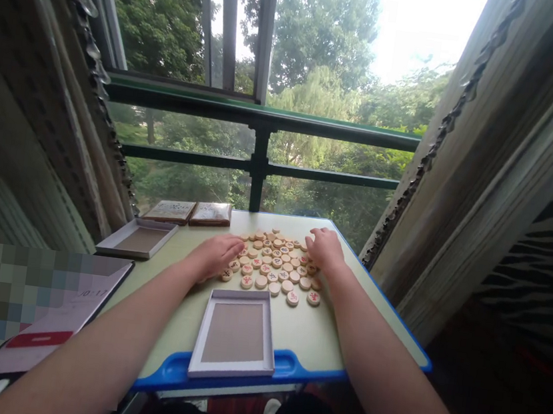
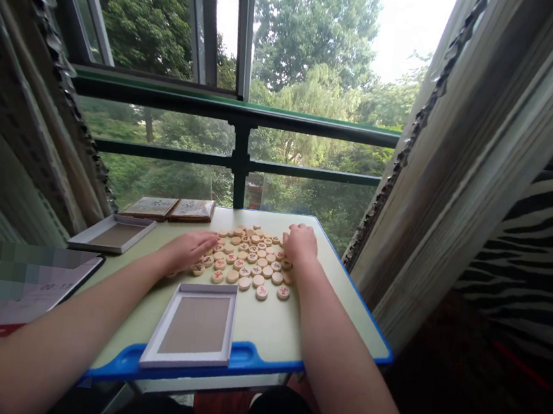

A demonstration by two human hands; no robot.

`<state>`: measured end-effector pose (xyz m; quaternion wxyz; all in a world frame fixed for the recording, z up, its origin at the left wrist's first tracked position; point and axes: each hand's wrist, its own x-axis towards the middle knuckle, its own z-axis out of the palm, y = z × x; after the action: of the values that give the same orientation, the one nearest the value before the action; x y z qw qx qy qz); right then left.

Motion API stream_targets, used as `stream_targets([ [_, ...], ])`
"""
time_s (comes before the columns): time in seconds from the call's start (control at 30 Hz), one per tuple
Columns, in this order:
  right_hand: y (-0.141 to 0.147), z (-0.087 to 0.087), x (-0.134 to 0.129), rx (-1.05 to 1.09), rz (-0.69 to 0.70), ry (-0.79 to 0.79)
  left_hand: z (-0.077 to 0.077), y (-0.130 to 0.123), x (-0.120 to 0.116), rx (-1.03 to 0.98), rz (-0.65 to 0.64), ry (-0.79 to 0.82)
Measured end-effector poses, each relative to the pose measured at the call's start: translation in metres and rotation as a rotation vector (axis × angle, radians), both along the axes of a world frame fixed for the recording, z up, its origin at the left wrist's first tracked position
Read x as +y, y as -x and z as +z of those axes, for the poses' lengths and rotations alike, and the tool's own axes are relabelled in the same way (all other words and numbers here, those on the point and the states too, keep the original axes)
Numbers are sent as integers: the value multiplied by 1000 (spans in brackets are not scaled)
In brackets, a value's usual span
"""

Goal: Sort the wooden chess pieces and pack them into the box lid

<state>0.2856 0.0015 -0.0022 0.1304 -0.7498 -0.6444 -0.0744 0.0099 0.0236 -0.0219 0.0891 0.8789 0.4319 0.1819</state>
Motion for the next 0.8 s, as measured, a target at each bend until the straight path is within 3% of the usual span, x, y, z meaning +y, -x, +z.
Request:
stream_targets([
  [0.17,39,10,13,-95,311,50,-4,6,5,16,142,36],
  [0.3,62,3,37,-53,294,161,-7,6,9,-26,208,60],
  [0.47,77,-10,57,-43,458,270,-5,4,9,-3,216,36],
  [0.8,101,-12,79,-81,502,309,2,5,3,-25,211,0],
])
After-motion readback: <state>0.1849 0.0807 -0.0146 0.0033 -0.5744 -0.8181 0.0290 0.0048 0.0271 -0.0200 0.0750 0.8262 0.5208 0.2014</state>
